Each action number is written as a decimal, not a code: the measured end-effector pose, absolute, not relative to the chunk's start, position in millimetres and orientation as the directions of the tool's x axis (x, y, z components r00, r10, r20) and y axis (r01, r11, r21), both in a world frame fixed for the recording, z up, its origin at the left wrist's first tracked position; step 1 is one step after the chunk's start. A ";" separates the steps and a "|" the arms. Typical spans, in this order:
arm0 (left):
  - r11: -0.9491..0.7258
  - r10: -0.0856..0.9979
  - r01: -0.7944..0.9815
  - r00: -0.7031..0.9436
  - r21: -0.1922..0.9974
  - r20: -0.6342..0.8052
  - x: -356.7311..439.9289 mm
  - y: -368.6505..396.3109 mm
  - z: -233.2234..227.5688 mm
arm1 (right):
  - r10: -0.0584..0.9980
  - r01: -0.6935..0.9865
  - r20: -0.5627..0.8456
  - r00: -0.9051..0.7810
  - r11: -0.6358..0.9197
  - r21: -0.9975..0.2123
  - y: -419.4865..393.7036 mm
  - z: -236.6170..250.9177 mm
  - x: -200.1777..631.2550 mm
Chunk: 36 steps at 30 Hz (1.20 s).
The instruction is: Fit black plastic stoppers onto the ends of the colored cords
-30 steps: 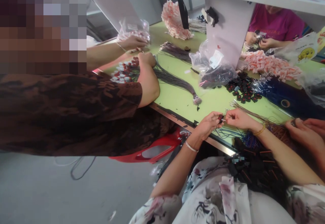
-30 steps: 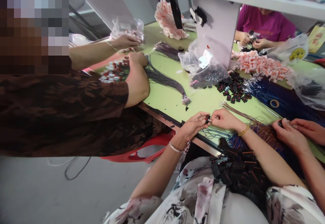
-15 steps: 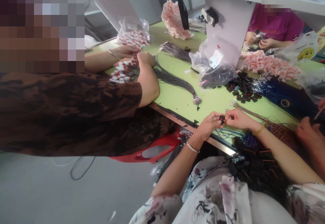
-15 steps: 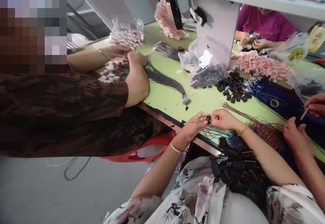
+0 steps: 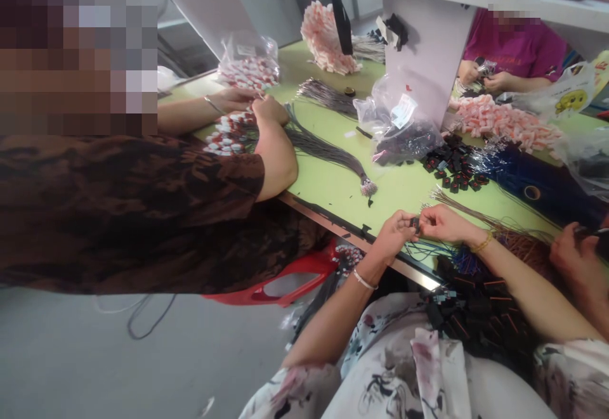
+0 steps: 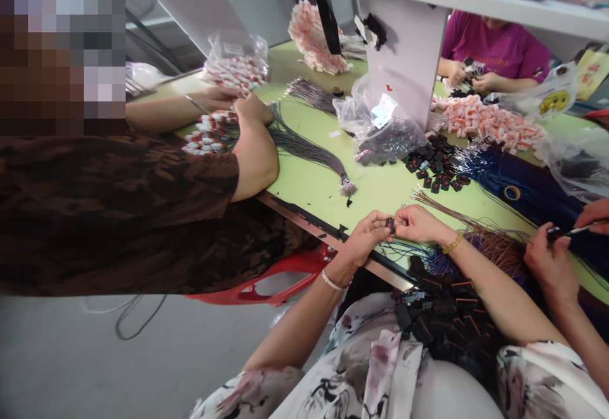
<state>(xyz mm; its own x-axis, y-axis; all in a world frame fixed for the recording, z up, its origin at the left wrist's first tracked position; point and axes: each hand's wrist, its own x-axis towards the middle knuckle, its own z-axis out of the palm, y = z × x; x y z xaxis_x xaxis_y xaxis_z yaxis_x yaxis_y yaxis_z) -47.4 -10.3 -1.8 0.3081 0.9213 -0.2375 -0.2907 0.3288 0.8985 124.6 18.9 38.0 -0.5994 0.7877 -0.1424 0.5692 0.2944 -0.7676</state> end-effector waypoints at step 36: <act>0.299 0.948 -0.408 0.232 0.863 -0.219 -19.0 -11.0 3.6 | 0.877 0.775 -0.097 -0.470 0.357 -0.522 34.0 49.2 166.2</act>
